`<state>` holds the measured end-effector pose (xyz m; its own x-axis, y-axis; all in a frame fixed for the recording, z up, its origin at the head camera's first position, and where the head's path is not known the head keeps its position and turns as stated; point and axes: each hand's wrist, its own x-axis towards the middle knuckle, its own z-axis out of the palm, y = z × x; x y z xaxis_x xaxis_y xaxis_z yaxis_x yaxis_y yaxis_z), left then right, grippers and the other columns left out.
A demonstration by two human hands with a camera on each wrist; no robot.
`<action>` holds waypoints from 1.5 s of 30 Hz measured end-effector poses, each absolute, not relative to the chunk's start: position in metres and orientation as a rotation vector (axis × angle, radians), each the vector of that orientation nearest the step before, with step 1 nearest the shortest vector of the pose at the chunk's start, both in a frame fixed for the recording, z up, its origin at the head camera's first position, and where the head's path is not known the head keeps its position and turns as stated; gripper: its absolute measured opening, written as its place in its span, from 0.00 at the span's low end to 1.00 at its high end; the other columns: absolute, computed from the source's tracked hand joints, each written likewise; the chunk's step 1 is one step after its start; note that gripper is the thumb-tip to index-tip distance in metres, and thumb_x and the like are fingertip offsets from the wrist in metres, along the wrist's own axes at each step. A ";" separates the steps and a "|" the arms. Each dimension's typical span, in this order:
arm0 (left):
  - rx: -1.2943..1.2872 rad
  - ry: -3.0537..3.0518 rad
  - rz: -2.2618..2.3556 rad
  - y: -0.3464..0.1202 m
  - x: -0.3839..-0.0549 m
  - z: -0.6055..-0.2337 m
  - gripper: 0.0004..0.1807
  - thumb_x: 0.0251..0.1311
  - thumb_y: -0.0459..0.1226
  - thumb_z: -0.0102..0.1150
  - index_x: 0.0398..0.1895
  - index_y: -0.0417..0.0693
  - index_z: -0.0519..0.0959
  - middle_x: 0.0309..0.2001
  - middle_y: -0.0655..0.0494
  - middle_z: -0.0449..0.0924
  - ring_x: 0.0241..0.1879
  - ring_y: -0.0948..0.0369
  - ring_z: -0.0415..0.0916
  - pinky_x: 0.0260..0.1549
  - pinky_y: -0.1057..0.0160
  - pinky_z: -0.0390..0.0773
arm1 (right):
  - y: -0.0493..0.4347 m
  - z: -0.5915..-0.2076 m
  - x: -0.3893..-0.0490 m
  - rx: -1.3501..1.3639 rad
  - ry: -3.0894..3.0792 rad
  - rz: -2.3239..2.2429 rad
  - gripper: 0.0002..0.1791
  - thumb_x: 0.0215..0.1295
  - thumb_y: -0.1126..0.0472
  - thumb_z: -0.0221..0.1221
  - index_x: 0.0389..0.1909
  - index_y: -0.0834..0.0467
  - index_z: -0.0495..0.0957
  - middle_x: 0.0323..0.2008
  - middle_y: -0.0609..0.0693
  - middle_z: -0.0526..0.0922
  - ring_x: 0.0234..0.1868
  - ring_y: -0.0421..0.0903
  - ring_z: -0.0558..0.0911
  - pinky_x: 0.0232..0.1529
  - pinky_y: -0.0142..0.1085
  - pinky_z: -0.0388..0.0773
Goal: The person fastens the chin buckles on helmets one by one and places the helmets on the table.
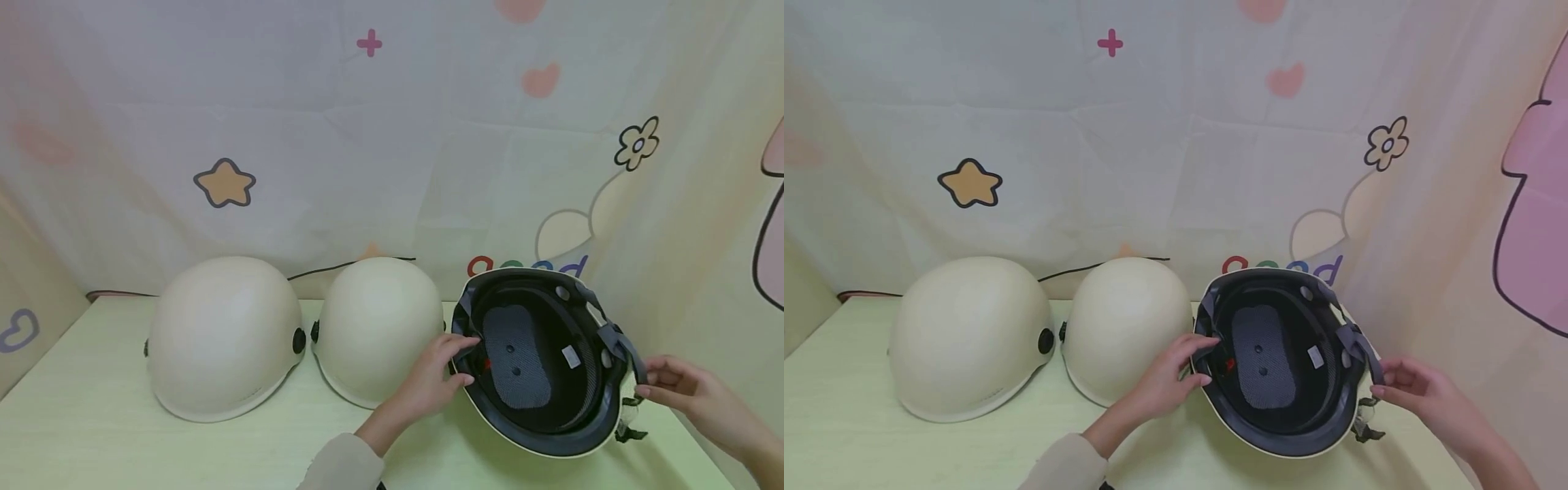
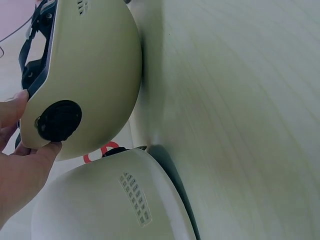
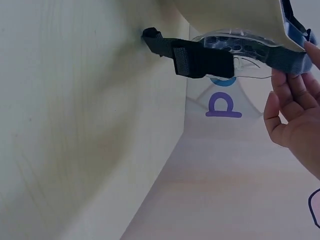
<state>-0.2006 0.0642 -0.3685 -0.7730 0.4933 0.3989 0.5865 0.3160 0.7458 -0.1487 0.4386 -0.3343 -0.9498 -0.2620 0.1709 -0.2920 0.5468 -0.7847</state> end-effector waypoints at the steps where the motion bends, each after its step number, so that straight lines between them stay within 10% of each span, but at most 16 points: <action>1: -1.010 -2.469 -1.470 0.064 -0.201 -0.369 0.27 0.55 0.31 0.60 0.60 0.48 0.69 0.55 0.52 0.68 0.56 0.56 0.65 0.56 0.60 0.65 | 0.440 -0.336 -0.147 0.484 -2.725 1.407 0.13 0.61 0.76 0.51 0.45 0.62 0.72 0.33 0.49 0.80 0.34 0.41 0.79 0.35 0.28 0.76; 14: -1.007 -2.480 -1.435 0.063 -0.200 -0.369 0.27 0.54 0.31 0.61 0.60 0.48 0.70 0.55 0.52 0.68 0.57 0.57 0.65 0.56 0.61 0.65 | 0.454 -0.358 -0.130 0.527 -2.797 1.631 0.05 0.66 0.75 0.45 0.38 0.68 0.69 0.40 0.49 0.81 0.42 0.36 0.78 0.38 0.27 0.74; 27: -0.983 -2.438 -1.529 0.062 -0.202 -0.371 0.26 0.56 0.30 0.59 0.60 0.45 0.69 0.54 0.50 0.68 0.55 0.55 0.65 0.55 0.59 0.65 | 0.453 -0.364 -0.128 0.879 -2.378 2.517 0.37 0.63 0.84 0.27 0.60 0.45 0.62 0.50 0.49 0.78 0.47 0.49 0.78 0.44 0.35 0.75; 33: -0.971 -2.456 -1.498 0.061 -0.202 -0.369 0.26 0.56 0.31 0.60 0.60 0.47 0.69 0.54 0.50 0.68 0.56 0.54 0.64 0.56 0.58 0.64 | 0.451 -0.366 -0.116 0.407 -2.482 1.937 0.35 0.63 0.83 0.36 0.61 0.43 0.59 0.42 0.38 0.78 0.39 0.38 0.79 0.33 0.33 0.78; 45: -0.992 -2.445 -1.471 0.061 -0.204 -0.370 0.25 0.57 0.32 0.59 0.60 0.47 0.69 0.56 0.50 0.68 0.57 0.54 0.64 0.55 0.56 0.66 | 0.440 -0.351 -0.111 0.510 -2.366 2.018 0.19 0.70 0.74 0.36 0.50 0.69 0.75 0.50 0.39 0.77 0.52 0.28 0.70 0.42 0.22 0.73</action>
